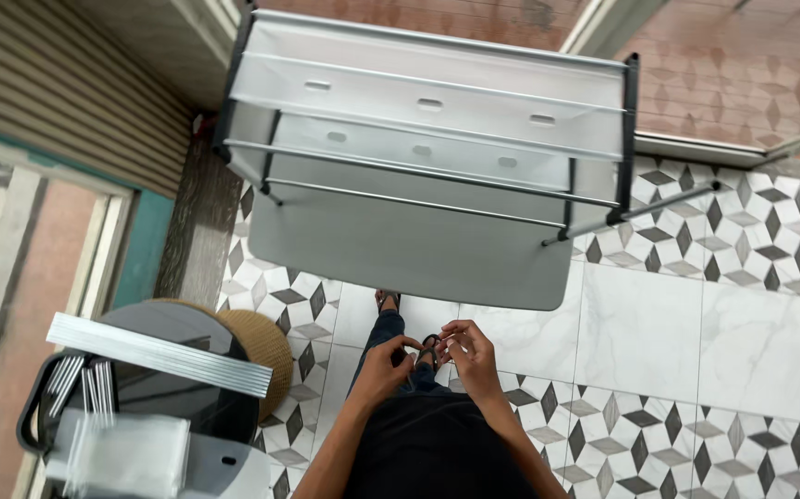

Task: The person assembles a metal shelving unit by inserting metal rods into the frame and attaching a white plastic shelf. The person repeatedly picks up rods from a nearby table, inserts them into the frame, and then places a shelf onto the assembled structure.

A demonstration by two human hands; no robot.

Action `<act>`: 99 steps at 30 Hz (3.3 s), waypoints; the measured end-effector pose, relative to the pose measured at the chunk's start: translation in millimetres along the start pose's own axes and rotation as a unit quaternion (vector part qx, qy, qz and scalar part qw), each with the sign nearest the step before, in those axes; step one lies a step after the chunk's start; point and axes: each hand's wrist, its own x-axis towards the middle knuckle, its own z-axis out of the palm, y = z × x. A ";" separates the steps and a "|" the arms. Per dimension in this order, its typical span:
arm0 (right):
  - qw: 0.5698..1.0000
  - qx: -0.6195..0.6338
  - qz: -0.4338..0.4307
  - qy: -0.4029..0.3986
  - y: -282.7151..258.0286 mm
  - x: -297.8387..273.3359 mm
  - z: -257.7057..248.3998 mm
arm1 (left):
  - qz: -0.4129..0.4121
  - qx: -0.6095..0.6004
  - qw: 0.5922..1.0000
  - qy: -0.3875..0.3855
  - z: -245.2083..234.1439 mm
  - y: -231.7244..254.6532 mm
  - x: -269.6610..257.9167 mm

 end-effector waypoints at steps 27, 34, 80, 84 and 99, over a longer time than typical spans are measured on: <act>0.785 -0.303 0.095 -0.532 122.2 -29.5 399.4 | -0.130 -0.346 0.780 0.505 -148.3 -254.6 -309.8; 0.654 -0.411 -0.019 -0.635 168.9 -0.9 512.5 | -0.140 -0.428 0.684 0.575 -165.6 -276.1 -301.9; 0.367 -0.611 -0.072 -0.697 371.1 133.8 772.6 | -0.293 -0.678 0.432 0.518 -65.4 -288.7 -83.6; 0.500 -0.543 0.307 -0.601 309.0 162.2 681.1 | -0.304 -0.659 0.474 0.498 -79.7 -297.3 -107.8; 0.729 -0.480 0.416 -0.256 122.9 117.8 329.4 | -0.188 -0.385 0.810 0.400 -206.7 -289.5 -185.8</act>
